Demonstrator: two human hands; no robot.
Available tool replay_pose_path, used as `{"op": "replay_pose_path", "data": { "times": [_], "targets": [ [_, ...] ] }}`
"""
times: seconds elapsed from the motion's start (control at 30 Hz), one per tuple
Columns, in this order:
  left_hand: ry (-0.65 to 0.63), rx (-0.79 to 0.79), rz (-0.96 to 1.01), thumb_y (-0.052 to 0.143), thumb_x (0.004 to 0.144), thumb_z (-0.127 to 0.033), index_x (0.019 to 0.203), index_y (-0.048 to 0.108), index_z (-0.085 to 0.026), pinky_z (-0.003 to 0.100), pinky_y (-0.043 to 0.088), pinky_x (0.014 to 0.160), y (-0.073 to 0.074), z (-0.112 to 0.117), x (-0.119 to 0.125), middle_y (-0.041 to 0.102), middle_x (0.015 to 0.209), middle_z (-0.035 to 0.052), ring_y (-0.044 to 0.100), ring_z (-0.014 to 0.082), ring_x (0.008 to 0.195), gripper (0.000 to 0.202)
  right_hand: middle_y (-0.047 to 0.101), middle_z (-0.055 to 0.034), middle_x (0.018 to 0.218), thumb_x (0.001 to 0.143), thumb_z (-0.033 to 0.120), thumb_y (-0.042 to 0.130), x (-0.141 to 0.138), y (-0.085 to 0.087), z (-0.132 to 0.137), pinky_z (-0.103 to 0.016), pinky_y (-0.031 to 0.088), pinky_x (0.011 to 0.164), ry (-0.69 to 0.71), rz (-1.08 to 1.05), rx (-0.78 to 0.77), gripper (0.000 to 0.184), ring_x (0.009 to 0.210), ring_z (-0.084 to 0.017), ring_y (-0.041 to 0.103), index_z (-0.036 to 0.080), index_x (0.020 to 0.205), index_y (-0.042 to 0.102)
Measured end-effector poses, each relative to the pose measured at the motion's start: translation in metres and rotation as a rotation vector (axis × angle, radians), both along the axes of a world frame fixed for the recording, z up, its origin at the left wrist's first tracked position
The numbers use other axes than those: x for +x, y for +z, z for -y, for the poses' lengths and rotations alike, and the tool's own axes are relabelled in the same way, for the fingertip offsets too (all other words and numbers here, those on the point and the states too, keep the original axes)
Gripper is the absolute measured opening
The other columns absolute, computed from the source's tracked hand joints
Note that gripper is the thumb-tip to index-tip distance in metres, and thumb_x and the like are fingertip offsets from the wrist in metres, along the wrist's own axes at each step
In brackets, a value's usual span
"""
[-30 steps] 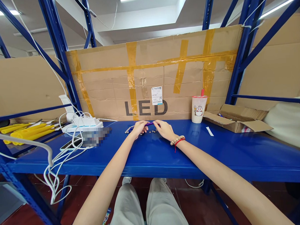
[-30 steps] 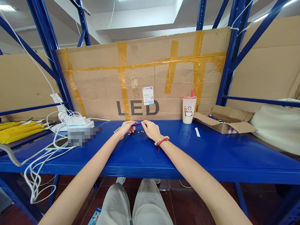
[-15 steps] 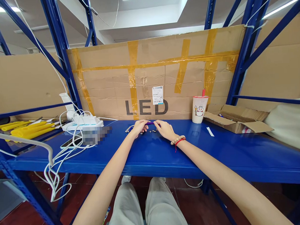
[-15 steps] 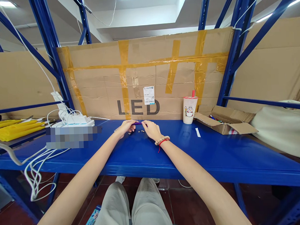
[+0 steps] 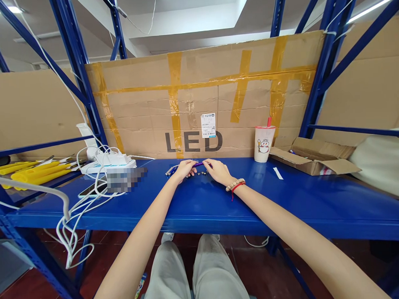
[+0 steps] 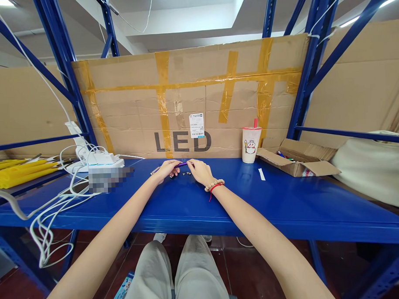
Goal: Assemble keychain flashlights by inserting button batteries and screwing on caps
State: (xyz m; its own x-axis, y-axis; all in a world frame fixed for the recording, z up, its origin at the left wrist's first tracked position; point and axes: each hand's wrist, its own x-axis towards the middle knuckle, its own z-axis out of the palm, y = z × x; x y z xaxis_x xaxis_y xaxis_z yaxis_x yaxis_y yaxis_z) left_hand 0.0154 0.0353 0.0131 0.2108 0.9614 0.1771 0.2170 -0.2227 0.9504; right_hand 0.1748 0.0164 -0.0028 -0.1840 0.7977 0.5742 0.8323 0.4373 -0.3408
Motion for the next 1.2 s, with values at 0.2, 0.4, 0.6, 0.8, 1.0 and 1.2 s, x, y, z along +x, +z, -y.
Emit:
{"op": "replay_pose_path", "data": {
  "times": [0.2, 0.4, 0.6, 0.8, 1.0, 1.2],
  "targets": [
    [-0.006, 0.007, -0.025, 0.047, 0.085, -0.023, 0.075, 0.058, -0.013, 0.016, 0.028, 0.038, 0.0012, 0.0020, 0.0007, 0.056, 0.051, -0.0024, 0.047, 0.0055, 0.039, 0.018, 0.068, -0.0008, 0.099, 0.094, 0.036, 0.031, 0.0011, -0.0001, 0.0008, -0.024, 0.040, 0.069, 0.004, 0.010, 0.010, 0.033, 0.090, -0.018, 0.061, 0.025, 0.100, 0.061],
    [-0.017, 0.020, -0.028, 0.049, 0.084, -0.023, 0.076, 0.059, -0.012, 0.016, 0.028, 0.039, 0.0014, 0.0038, 0.0013, 0.055, 0.051, -0.0024, 0.046, 0.0052, 0.040, 0.017, 0.068, -0.0007, 0.101, 0.094, 0.035, 0.032, 0.0010, 0.0015, 0.0017, -0.025, 0.040, 0.070, 0.004, 0.021, -0.004, 0.032, 0.091, -0.018, 0.061, 0.025, 0.101, 0.061],
    [-0.010, 0.026, -0.055, 0.061, 0.078, -0.027, 0.082, 0.062, -0.011, 0.017, 0.028, 0.040, 0.0028, 0.0064, 0.0014, 0.053, 0.050, -0.0037, 0.045, 0.0051, 0.040, 0.016, 0.067, -0.0015, 0.104, 0.094, 0.035, 0.031, 0.0008, 0.0029, 0.0038, -0.024, 0.040, 0.070, -0.004, 0.033, -0.017, 0.032, 0.092, -0.018, 0.061, 0.025, 0.103, 0.060],
    [-0.026, 0.036, -0.082, 0.064, 0.077, -0.024, 0.097, 0.064, -0.008, 0.017, 0.028, 0.040, 0.0037, 0.0086, 0.0005, 0.052, 0.049, -0.0040, 0.046, 0.0055, 0.042, 0.027, 0.068, -0.0009, 0.101, 0.094, 0.035, 0.031, 0.0011, 0.0022, 0.0035, -0.024, 0.040, 0.068, -0.003, 0.030, -0.017, 0.032, 0.089, -0.018, 0.061, 0.025, 0.102, 0.061],
    [-0.038, 0.042, -0.084, 0.069, 0.070, -0.026, 0.096, 0.066, -0.008, 0.017, 0.028, 0.040, 0.0023, 0.0065, -0.0012, 0.052, 0.048, -0.0045, 0.045, 0.0058, 0.042, 0.032, 0.068, -0.0013, 0.101, 0.094, 0.035, 0.031, 0.0014, 0.0009, 0.0015, -0.023, 0.039, 0.066, -0.007, 0.040, -0.022, 0.032, 0.087, -0.017, 0.062, 0.025, 0.101, 0.061],
    [-0.040, 0.053, -0.093, 0.069, 0.070, -0.027, 0.095, 0.066, -0.007, 0.018, 0.029, 0.041, 0.0027, 0.0076, -0.0011, 0.052, 0.048, -0.0043, 0.045, 0.0060, 0.043, 0.033, 0.068, -0.0011, 0.099, 0.094, 0.035, 0.031, 0.0019, 0.0000, 0.0008, -0.024, 0.039, 0.068, -0.001, 0.040, -0.014, 0.032, 0.088, -0.018, 0.062, 0.025, 0.101, 0.061]
  ]
}}
